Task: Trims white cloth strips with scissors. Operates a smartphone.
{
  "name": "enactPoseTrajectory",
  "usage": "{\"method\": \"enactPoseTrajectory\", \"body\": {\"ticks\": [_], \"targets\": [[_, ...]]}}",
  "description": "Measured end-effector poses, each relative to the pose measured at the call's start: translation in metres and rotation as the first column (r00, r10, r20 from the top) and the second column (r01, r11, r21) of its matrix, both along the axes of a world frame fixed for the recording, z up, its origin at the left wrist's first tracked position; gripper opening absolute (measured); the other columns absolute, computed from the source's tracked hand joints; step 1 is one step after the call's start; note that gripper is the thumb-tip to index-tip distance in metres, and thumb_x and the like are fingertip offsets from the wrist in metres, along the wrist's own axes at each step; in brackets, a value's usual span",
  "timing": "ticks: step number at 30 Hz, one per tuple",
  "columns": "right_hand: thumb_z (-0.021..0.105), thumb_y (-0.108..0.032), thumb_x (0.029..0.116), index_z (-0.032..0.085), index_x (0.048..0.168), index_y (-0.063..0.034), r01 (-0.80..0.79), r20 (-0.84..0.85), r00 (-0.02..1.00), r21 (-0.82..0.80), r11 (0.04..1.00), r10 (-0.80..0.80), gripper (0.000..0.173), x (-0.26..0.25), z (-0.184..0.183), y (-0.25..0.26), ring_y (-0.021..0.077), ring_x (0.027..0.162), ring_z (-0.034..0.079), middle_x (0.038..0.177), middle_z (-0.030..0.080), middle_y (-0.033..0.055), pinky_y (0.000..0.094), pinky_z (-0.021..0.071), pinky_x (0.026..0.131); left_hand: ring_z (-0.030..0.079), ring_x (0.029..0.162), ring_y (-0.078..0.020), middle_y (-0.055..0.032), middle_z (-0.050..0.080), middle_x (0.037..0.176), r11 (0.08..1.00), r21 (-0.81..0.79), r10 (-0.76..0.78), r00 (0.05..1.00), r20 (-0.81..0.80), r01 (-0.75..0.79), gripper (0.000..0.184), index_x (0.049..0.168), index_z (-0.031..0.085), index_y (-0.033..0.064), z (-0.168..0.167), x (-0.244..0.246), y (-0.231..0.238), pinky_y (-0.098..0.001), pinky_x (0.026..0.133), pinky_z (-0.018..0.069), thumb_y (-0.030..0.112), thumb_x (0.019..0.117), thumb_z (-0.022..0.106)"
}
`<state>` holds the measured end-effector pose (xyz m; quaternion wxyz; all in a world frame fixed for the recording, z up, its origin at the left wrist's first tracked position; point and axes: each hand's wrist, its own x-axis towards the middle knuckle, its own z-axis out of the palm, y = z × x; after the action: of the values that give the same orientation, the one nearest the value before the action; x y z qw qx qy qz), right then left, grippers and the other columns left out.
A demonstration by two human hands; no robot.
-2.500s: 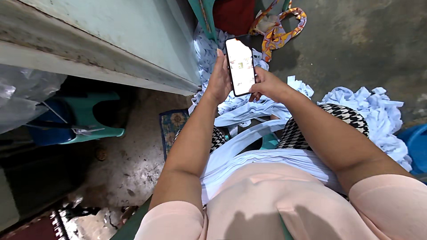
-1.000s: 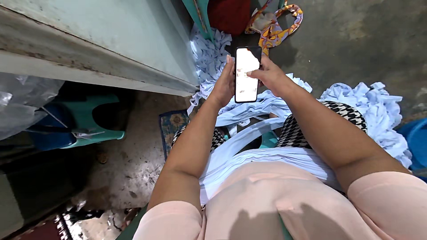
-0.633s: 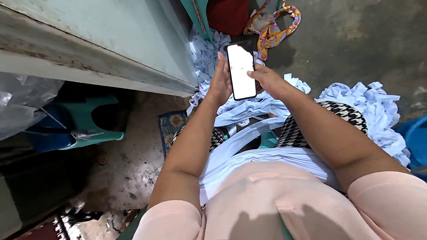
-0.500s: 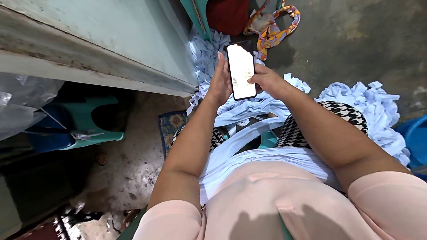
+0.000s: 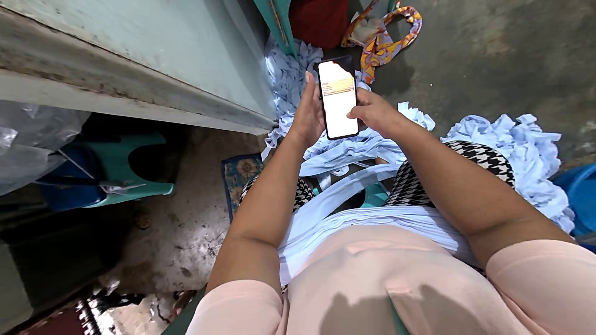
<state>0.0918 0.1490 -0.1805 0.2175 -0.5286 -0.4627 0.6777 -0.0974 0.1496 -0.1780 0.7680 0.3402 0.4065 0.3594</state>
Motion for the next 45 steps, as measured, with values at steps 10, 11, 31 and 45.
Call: {"method": "enactPoseTrajectory", "body": {"ticks": [10, 11, 31, 45], "targets": [[0.051, -0.005, 0.101, 0.051, 0.139, -0.0058, 0.011, 0.017, 1.0, -0.003, 1.0, -0.011, 0.038, -0.0042, 0.0, 0.0016, 0.022, 0.094, 0.07, 0.117, 0.067, 0.0157, 0.0411, 0.0601, 0.079, 0.057, 0.13, -0.0242, -0.0117, 0.053, 0.148, 1.0, -0.014, 0.01, 1.0, -0.011, -0.01, 0.085, 0.16, 0.026, 0.0159, 0.0026, -0.001, -0.0001, -0.0461, 0.106, 0.0495, 0.07, 0.0995, 0.0], [0.047, -0.011, 0.1051, 0.052, 0.139, -0.0061, 0.028, -0.002, 1.0, -0.005, 1.0, -0.028, 0.034, -0.0046, -0.0002, 0.0012, 0.021, 0.094, 0.07, 0.116, 0.067, 0.0148, 0.0401, 0.0598, 0.08, 0.058, 0.129, -0.0243, -0.0118, 0.054, 0.147, 1.0, -0.012, 0.009, 1.0, -0.016, -0.009, 0.085, 0.16, 0.026, 0.0156, 0.0026, -0.0011, 0.0002, -0.0459, 0.106, 0.05, 0.07, 0.0995, -0.001], [0.036, -0.03, 0.1108, 0.051, 0.141, -0.0091, 0.05, -0.051, 0.997, 0.011, 0.999, -0.049, 0.039, -0.0049, -0.0005, 0.0016, 0.0178, 0.093, 0.071, 0.112, 0.069, 0.0113, 0.037, 0.0601, 0.078, 0.058, 0.128, -0.025, -0.0127, 0.054, 0.146, 1.0, -0.003, 0.031, 0.999, -0.026, -0.031, 0.088, 0.159, 0.025, 0.0131, 0.0024, -0.002, 0.0017, -0.0467, 0.106, 0.05, 0.071, 0.099, -0.001], [0.049, -0.007, 0.1024, 0.049, 0.143, -0.0113, -0.07, -0.034, 0.997, -0.02, 0.997, 0.069, 0.04, -0.0052, 0.0041, 0.0008, 0.0208, 0.089, 0.07, 0.116, 0.068, 0.0127, 0.0382, 0.0583, 0.072, 0.062, 0.123, -0.0231, -0.0122, 0.058, 0.141, 0.985, 0.1, 0.155, 0.982, -0.107, -0.144, 0.086, 0.156, 0.032, 0.0097, 0.0019, -0.0004, 0.0011, -0.0449, 0.103, 0.0527, 0.066, 0.1012, -0.003]]}}
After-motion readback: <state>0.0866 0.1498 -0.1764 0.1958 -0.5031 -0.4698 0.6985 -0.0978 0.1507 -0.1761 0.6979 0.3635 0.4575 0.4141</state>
